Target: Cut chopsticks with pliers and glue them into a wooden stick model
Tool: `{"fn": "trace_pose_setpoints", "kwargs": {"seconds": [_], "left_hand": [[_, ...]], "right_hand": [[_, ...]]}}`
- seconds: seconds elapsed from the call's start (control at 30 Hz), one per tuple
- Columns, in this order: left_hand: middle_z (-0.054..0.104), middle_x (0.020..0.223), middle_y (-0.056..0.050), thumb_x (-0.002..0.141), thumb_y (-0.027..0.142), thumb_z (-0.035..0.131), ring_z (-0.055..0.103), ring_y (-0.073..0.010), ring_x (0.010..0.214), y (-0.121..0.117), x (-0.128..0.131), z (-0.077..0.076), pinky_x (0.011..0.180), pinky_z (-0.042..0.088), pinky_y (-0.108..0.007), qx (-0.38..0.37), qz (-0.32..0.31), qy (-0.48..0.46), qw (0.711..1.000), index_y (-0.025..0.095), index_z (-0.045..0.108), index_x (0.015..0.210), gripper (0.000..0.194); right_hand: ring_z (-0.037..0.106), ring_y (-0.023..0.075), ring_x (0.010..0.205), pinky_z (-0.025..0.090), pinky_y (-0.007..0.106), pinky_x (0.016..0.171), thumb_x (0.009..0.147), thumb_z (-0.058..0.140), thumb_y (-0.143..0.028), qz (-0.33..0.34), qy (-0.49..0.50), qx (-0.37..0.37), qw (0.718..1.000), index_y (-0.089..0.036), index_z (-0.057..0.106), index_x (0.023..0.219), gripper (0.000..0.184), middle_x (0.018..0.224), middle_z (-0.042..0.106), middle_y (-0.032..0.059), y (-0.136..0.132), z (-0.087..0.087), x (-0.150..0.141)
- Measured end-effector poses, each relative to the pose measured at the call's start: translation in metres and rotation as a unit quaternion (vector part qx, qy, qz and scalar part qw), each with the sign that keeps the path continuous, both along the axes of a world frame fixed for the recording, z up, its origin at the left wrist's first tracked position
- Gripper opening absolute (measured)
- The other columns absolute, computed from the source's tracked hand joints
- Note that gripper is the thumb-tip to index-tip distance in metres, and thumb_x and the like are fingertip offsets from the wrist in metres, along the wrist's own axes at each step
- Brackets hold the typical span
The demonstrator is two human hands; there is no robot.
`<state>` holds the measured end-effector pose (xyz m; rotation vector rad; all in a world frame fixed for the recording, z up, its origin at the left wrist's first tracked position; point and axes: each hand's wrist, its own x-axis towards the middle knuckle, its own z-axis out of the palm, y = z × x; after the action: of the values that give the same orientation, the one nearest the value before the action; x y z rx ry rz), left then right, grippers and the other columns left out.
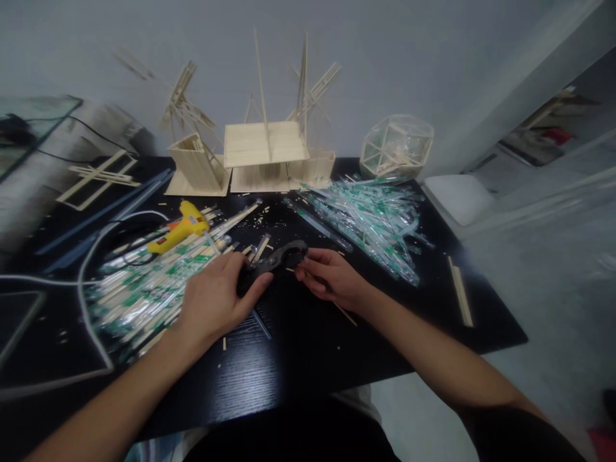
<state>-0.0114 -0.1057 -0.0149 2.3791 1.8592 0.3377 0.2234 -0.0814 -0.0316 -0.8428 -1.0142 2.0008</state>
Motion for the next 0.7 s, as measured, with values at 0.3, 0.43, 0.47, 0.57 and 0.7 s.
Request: {"fn": "trace_pose_setpoints", "kwargs": {"seconds": [0.3, 0.43, 0.47, 0.57, 0.7], "left_hand": [[0.068, 0.092, -0.01, 0.097, 0.065, 0.033, 0.066, -0.0293, 0.087, 0.0016, -0.0009, -0.0011, 0.067, 0.044, -0.036, 0.003, -0.005, 0.004, 1.0, 0.021, 0.059, 0.099, 0.051], [0.068, 0.096, -0.011, 0.097, 0.066, 0.032, 0.067, -0.0305, 0.09, 0.0022, -0.0015, -0.0019, 0.069, 0.046, -0.037, 0.004, -0.01, -0.008, 1.0, 0.02, 0.06, 0.1, 0.054], [0.068, 0.096, -0.011, 0.097, 0.067, 0.032, 0.067, -0.0307, 0.09, 0.0019, -0.0014, -0.0016, 0.07, 0.046, -0.038, 0.001, -0.011, -0.01, 1.0, 0.02, 0.06, 0.1, 0.055], [0.068, 0.094, -0.01, 0.097, 0.067, 0.03, 0.067, -0.031, 0.091, 0.0005, -0.001, -0.0005, 0.071, 0.047, -0.038, -0.009, -0.01, -0.016, 1.0, 0.02, 0.06, 0.1, 0.057], [0.068, 0.096, -0.01, 0.097, 0.067, 0.03, 0.067, -0.0306, 0.092, 0.0, -0.0014, -0.0009, 0.072, 0.048, -0.038, -0.004, -0.008, -0.022, 1.0, 0.02, 0.06, 0.102, 0.056]], "right_hand": [[0.034, 0.0012, 0.042, 0.019, 0.014, 0.03, 0.081, 0.082, -0.048, -0.001, -0.006, -0.004, 1.0, -0.015, 0.066, 0.082, 0.037, 0.072, 0.062, -0.0031, 0.0002, 0.0002, 0.0001], [0.033, 0.0012, 0.041, 0.019, 0.014, 0.03, 0.083, 0.081, -0.047, 0.003, -0.01, 0.002, 1.0, -0.014, 0.066, 0.082, 0.036, 0.069, 0.06, -0.0034, 0.0005, -0.0009, 0.0009], [0.033, 0.0011, 0.04, 0.019, 0.014, 0.03, 0.084, 0.08, -0.047, 0.005, -0.01, 0.004, 1.0, -0.014, 0.066, 0.082, 0.036, 0.068, 0.059, -0.0035, 0.0006, -0.0014, 0.0013], [0.031, 0.0008, 0.038, 0.019, 0.014, 0.03, 0.085, 0.078, -0.046, 0.011, -0.013, 0.004, 1.0, -0.014, 0.066, 0.082, 0.034, 0.067, 0.058, -0.0041, 0.0007, -0.0022, 0.0023], [0.032, 0.0007, 0.04, 0.02, 0.013, 0.031, 0.083, 0.08, -0.048, 0.011, -0.014, 0.001, 1.0, -0.015, 0.066, 0.083, 0.036, 0.07, 0.06, -0.0035, 0.0009, -0.0012, 0.0025]]}}
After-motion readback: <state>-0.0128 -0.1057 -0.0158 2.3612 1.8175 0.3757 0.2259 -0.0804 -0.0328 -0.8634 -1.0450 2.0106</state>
